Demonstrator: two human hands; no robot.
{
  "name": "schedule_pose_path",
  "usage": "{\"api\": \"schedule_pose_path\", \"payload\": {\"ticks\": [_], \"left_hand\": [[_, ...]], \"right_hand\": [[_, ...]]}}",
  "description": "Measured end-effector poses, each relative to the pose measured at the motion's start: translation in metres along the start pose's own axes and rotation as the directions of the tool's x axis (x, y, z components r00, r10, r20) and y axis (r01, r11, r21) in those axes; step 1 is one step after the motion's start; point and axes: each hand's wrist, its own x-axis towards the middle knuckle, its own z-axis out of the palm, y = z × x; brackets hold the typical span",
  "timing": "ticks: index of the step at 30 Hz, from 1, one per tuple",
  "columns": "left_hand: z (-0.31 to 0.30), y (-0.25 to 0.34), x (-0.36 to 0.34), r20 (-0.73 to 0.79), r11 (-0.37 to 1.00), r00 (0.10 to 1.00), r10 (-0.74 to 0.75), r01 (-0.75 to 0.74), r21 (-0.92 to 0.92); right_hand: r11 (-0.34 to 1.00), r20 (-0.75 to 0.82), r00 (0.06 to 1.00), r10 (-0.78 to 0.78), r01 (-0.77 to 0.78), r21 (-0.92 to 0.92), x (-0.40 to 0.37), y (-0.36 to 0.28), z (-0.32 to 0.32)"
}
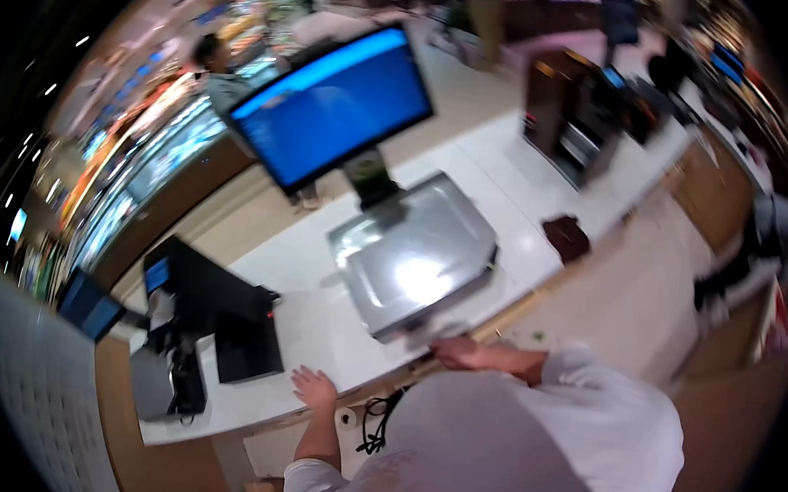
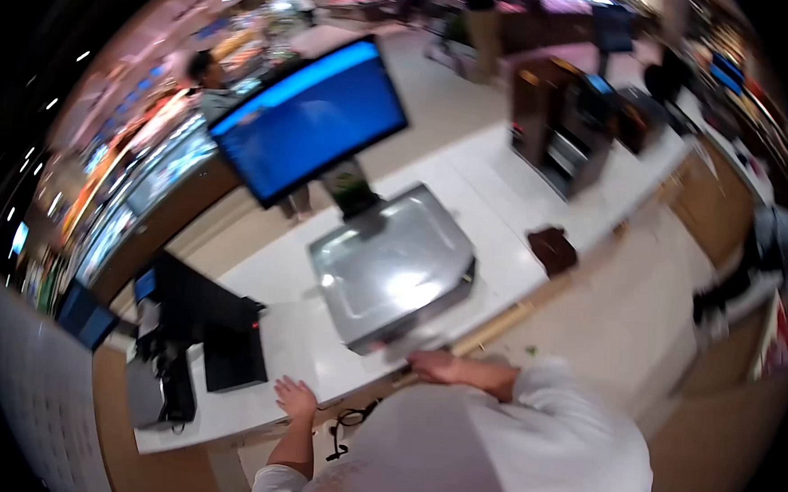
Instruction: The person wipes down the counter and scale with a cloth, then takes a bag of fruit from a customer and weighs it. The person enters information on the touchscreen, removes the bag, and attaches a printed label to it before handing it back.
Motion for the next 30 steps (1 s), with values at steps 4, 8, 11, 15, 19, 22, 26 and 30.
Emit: {"api": "schedule_pose_path", "payload": {"ticks": [4,8,11,15,19,22,26,30], "left_hand": [[0.023,0.076,-0.03,-0.003,0.998,0.999,0.035,-0.035,-0.054],[0.0,0.046,-0.018,-0.001,1.0,1.0,0.01,-0.01,-0.003],[-0.005,0.052,-0.018,0.02,1.0,1.0,-0.011,0.011,-0.001],[-0.004,0.054,-0.035,0.054,0.999,0.998,-0.025,0.026,-0.025],[0.007,0.064,-0.041,0.063,0.999,0.998,-0.005,0.007,-0.038],[-0.032,0.089,-0.072,0.243,0.983,0.97,-0.027,0.071,-0.172],[0.029,0.081,-0.096,-0.031,0.994,0.999,0.045,-0.047,-0.102],[0.004,0.074,-0.108,0.073,0.973,0.997,0.001,0.016,-0.232]], "right_hand": [[0.731,-0.068,0.998,-0.01,-0.039,-0.681,-0.082,-0.016,-0.107],[0.679,-0.479,0.876,-0.06,-0.316,-0.662,-0.105,-0.037,-0.15],[0.492,-0.684,0.612,-0.396,-0.488,-0.721,-0.123,-0.033,-0.243],[0.295,-0.899,0.372,-0.23,-0.854,-0.429,-0.127,-0.027,-0.328],[0.079,-0.93,0.338,-0.148,-0.933,-0.351,-0.102,-0.018,-0.332],[0.08,-0.78,0.604,-0.161,-0.78,-0.62,-0.094,0.001,-0.288],[0.41,-0.339,0.934,-0.11,-0.268,-0.872,-0.108,-0.017,-0.238],[0.587,-0.541,0.841,-0.012,-0.432,-0.684,-0.101,-0.033,-0.272]]}}
